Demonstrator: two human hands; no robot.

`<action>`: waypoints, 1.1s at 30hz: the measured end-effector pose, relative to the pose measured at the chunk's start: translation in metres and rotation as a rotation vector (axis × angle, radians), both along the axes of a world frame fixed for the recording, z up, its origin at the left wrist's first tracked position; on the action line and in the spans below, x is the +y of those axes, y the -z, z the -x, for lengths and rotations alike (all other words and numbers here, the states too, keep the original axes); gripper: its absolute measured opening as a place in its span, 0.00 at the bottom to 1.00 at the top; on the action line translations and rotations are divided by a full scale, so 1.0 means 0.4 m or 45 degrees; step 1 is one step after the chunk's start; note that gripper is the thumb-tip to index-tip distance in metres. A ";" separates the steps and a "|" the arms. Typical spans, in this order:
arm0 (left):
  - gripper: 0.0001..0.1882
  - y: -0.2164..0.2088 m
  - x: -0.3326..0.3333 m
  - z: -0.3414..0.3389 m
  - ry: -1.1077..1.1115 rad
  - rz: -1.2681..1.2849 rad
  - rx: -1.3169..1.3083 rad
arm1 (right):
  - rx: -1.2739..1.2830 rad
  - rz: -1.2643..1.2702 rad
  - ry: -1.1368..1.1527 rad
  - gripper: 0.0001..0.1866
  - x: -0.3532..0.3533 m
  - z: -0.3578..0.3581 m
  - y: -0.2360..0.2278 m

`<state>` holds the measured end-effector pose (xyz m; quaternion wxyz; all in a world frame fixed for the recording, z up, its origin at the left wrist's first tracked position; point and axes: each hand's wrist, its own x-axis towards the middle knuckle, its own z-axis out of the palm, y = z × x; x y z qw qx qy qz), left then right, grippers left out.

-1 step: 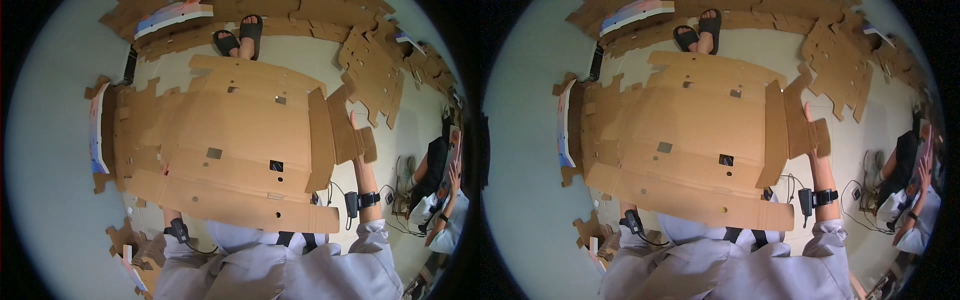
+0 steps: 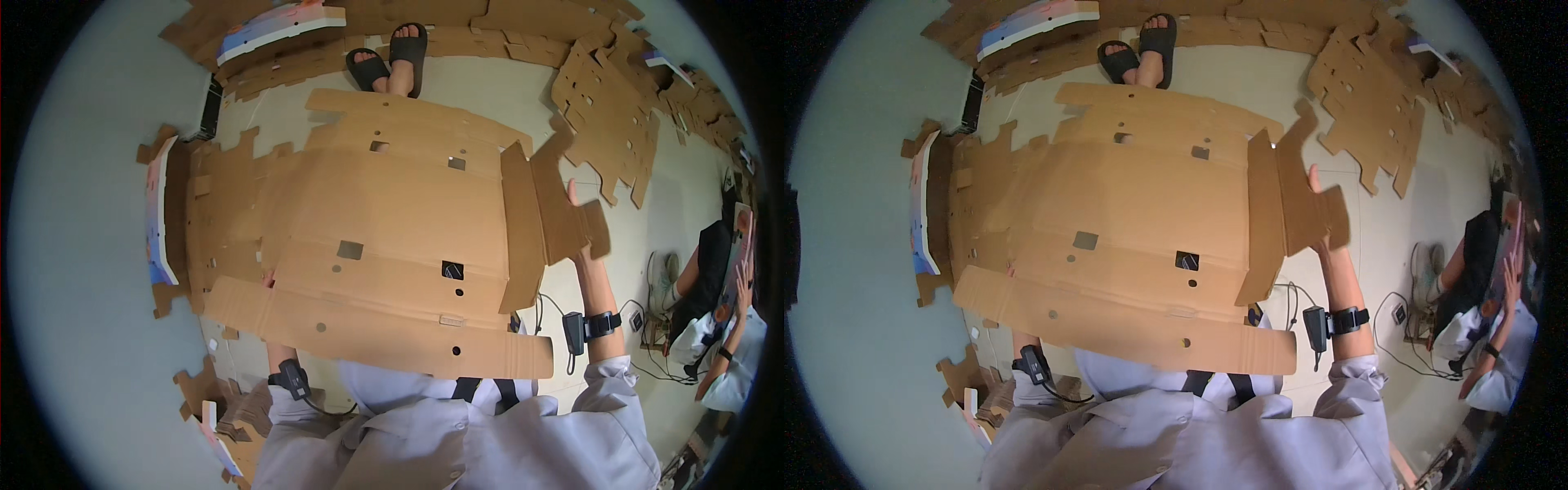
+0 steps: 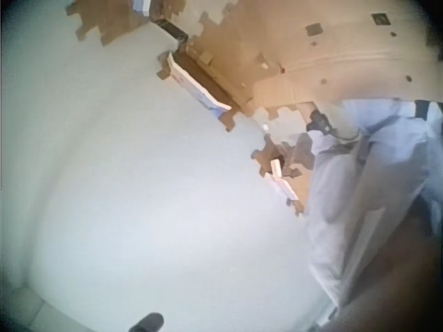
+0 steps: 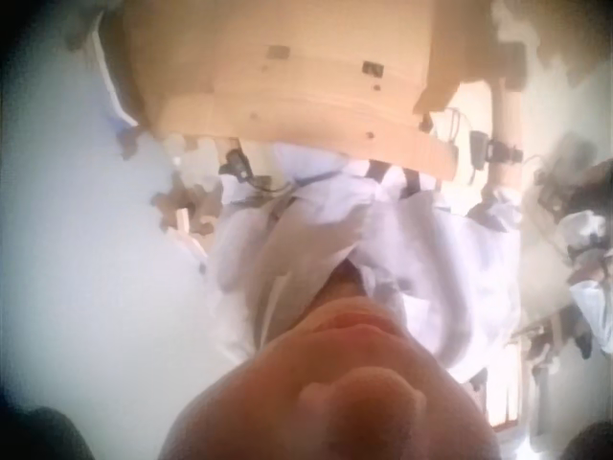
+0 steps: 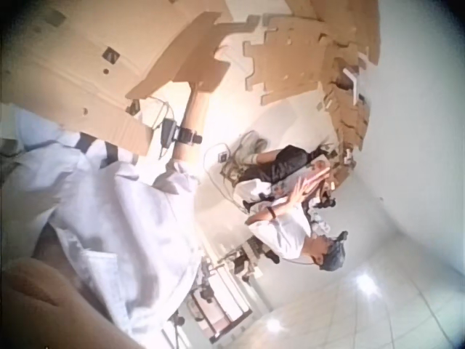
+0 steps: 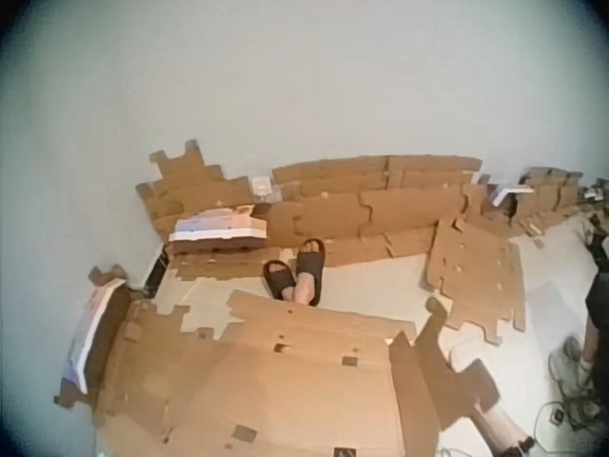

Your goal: The person assembles a cardboard box by folding and inserting printed cardboard pieces into slots on a larger base. The person handles multiple cardboard pieces, aligns them, and secures them into place.

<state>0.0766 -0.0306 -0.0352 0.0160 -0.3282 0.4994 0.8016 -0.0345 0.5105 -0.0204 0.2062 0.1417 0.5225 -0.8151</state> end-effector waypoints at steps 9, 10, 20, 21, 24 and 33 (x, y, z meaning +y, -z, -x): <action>0.32 -0.154 0.027 0.049 0.311 0.198 0.194 | 0.008 -1.019 -0.429 0.46 -0.121 0.017 0.081; 0.32 -0.209 0.046 0.023 0.298 0.220 0.189 | 0.016 -0.998 -0.443 0.46 -0.144 0.023 0.076; 0.31 -0.173 0.020 -0.064 0.066 0.340 -0.125 | 0.039 -1.548 -0.568 0.42 -0.154 0.015 0.057; 0.31 -0.141 0.013 -0.048 0.098 0.241 -0.064 | 0.036 -1.543 -0.571 0.42 -0.154 0.016 0.049; 0.31 -0.078 -0.001 -0.034 0.101 0.170 -0.062 | 0.076 -1.422 -0.474 0.42 -0.136 0.028 0.033; 0.30 -0.039 -0.164 -0.130 0.157 0.220 -0.191 | 0.280 -1.355 -0.394 0.33 -0.120 0.028 -0.046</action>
